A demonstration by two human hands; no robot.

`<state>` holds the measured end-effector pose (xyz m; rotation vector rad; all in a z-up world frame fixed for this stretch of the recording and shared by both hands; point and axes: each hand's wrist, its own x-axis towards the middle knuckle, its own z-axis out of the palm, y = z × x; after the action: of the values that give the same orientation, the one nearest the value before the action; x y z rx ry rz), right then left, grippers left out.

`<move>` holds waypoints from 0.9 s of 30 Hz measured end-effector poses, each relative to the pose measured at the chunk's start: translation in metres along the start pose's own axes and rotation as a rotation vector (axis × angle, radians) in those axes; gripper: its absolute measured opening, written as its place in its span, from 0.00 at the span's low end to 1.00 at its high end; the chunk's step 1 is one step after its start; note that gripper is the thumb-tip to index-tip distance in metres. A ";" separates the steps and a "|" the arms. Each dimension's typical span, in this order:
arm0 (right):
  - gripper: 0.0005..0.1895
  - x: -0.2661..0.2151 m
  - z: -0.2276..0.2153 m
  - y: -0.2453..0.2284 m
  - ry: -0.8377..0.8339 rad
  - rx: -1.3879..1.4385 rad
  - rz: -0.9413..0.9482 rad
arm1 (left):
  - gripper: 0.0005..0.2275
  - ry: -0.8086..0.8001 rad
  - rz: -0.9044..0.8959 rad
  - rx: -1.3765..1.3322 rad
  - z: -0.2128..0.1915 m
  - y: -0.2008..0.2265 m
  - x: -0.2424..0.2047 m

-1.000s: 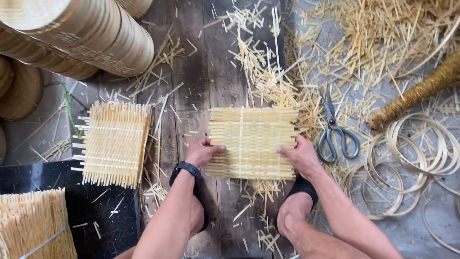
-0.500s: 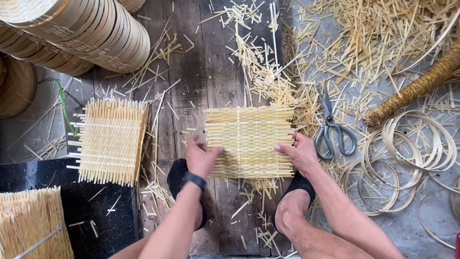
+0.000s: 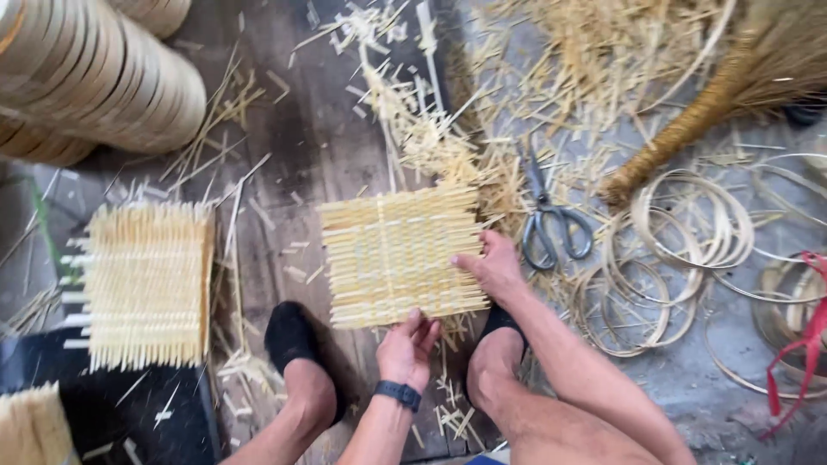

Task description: Trimming and assembling bamboo strips into a circular frame for product manufacturing.

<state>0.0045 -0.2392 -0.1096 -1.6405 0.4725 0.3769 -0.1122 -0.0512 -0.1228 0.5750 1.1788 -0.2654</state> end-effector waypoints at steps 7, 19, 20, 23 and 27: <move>0.20 0.013 -0.084 0.007 0.331 -0.078 -0.199 | 0.07 -0.020 -0.035 0.002 0.003 0.007 -0.005; 0.16 -0.055 -0.307 0.072 0.413 -1.126 -0.007 | 0.11 -0.068 -0.173 0.194 -0.006 0.007 -0.017; 0.16 -0.068 -0.297 0.059 0.409 -1.129 -0.050 | 0.11 -0.050 -0.176 0.244 -0.004 0.006 -0.022; 0.16 -0.087 -0.289 0.044 0.408 -1.094 -0.073 | 0.11 -0.077 -0.170 0.343 -0.005 -0.003 -0.032; 0.14 -0.101 -0.287 0.023 0.400 -1.166 -0.095 | 0.14 -0.118 -0.216 0.585 -0.008 -0.020 -0.050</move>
<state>-0.1018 -0.5173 -0.0433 -2.8931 0.4930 0.2500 -0.1466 -0.0682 -0.0847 0.9260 1.0449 -0.8338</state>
